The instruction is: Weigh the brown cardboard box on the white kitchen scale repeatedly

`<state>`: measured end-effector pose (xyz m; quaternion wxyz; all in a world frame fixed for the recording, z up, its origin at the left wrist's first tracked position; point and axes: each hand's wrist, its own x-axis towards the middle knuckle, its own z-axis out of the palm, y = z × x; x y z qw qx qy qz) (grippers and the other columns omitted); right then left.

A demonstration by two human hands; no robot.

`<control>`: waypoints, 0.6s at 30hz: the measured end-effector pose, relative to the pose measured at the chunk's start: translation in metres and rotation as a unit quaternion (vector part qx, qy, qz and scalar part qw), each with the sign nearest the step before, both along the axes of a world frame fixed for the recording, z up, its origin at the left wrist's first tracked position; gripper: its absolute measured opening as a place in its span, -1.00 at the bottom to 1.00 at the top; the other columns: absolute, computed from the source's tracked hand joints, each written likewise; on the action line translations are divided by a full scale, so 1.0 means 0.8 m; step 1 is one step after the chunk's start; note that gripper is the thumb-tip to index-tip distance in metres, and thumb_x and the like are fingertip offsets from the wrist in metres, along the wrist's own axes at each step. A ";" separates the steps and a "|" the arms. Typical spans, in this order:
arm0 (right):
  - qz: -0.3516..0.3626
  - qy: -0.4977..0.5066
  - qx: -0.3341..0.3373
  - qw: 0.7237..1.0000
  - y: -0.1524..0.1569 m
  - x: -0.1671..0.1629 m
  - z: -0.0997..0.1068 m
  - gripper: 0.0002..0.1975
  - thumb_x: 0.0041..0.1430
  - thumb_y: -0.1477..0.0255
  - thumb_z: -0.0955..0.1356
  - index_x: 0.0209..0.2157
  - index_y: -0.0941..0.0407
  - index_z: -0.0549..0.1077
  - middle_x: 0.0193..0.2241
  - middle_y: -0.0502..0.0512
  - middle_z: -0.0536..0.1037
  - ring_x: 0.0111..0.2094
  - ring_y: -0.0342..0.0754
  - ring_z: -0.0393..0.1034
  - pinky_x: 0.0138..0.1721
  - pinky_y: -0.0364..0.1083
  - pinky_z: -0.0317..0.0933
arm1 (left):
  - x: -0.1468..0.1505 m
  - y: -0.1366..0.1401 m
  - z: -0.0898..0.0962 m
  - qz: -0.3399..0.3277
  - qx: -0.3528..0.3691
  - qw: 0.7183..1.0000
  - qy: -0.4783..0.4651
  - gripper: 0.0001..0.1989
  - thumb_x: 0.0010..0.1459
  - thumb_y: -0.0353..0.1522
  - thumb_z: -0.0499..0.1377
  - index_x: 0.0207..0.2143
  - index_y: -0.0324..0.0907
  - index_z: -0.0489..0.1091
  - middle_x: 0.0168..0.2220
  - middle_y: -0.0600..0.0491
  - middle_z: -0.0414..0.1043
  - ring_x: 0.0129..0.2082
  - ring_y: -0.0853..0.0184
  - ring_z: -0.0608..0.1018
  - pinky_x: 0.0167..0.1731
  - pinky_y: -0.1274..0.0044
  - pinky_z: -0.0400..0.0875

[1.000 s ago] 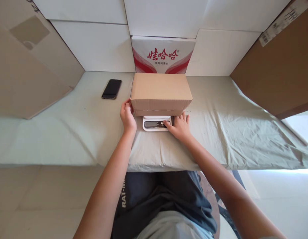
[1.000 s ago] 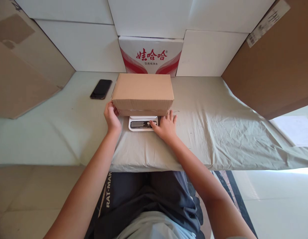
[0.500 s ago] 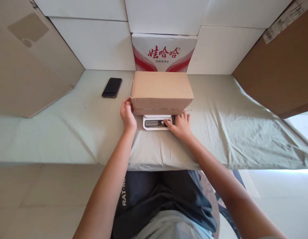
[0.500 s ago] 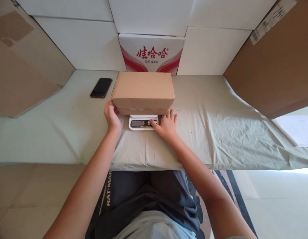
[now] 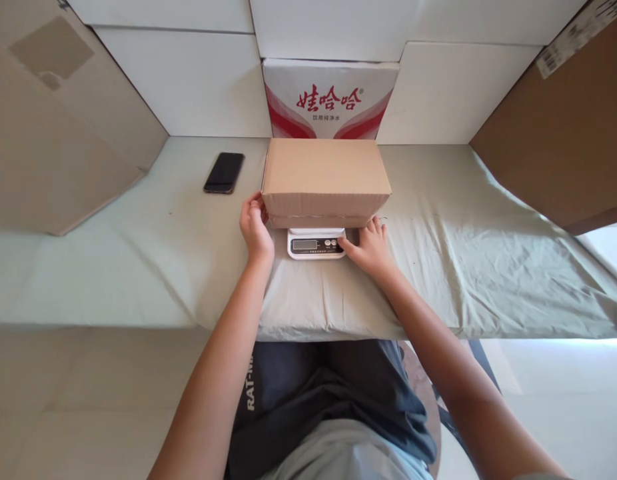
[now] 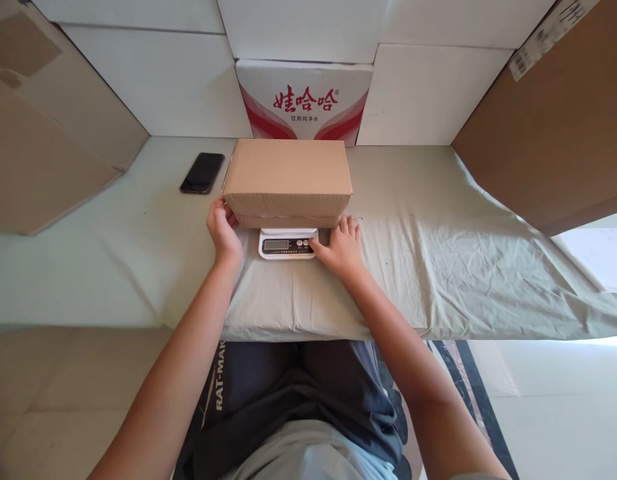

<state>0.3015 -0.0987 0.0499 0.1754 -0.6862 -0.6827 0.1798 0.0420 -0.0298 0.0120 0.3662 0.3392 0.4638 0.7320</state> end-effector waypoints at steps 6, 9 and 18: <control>-0.011 0.004 -0.012 1.000 0.005 0.011 0.001 -0.12 0.33 0.04 0.32 0.55 0.18 0.34 0.69 0.42 0.18 0.73 0.60 -0.17 0.69 0.63 -0.24 | 0.002 -0.003 0.005 0.017 -0.019 1.000 -0.018 -0.58 0.46 -0.02 0.20 0.06 -0.13 0.58 0.16 -0.17 0.75 0.25 0.09 0.75 0.12 0.41 0.67; -0.023 0.030 -0.020 0.999 0.008 0.019 -0.002 -0.05 0.28 0.00 0.34 0.55 0.22 0.34 0.70 0.47 0.15 0.74 0.68 -0.21 0.69 0.67 -0.30 | 0.001 -0.003 0.005 0.017 -0.013 1.000 -0.018 -0.57 0.41 -0.01 0.23 0.05 -0.13 0.60 0.15 -0.16 0.76 0.23 0.10 0.76 0.08 0.43 0.67; 0.018 0.205 0.064 0.977 0.006 0.025 -0.001 -0.43 0.24 0.07 0.40 0.22 -0.02 0.47 0.29 0.33 0.70 0.42 0.57 0.48 0.68 0.73 -0.22 | 0.006 -0.005 0.008 -0.001 0.049 0.999 0.020 -0.53 0.29 0.10 0.33 -0.32 -0.12 0.54 -0.29 -0.01 0.61 -0.17 0.20 0.69 -0.20 0.51 0.59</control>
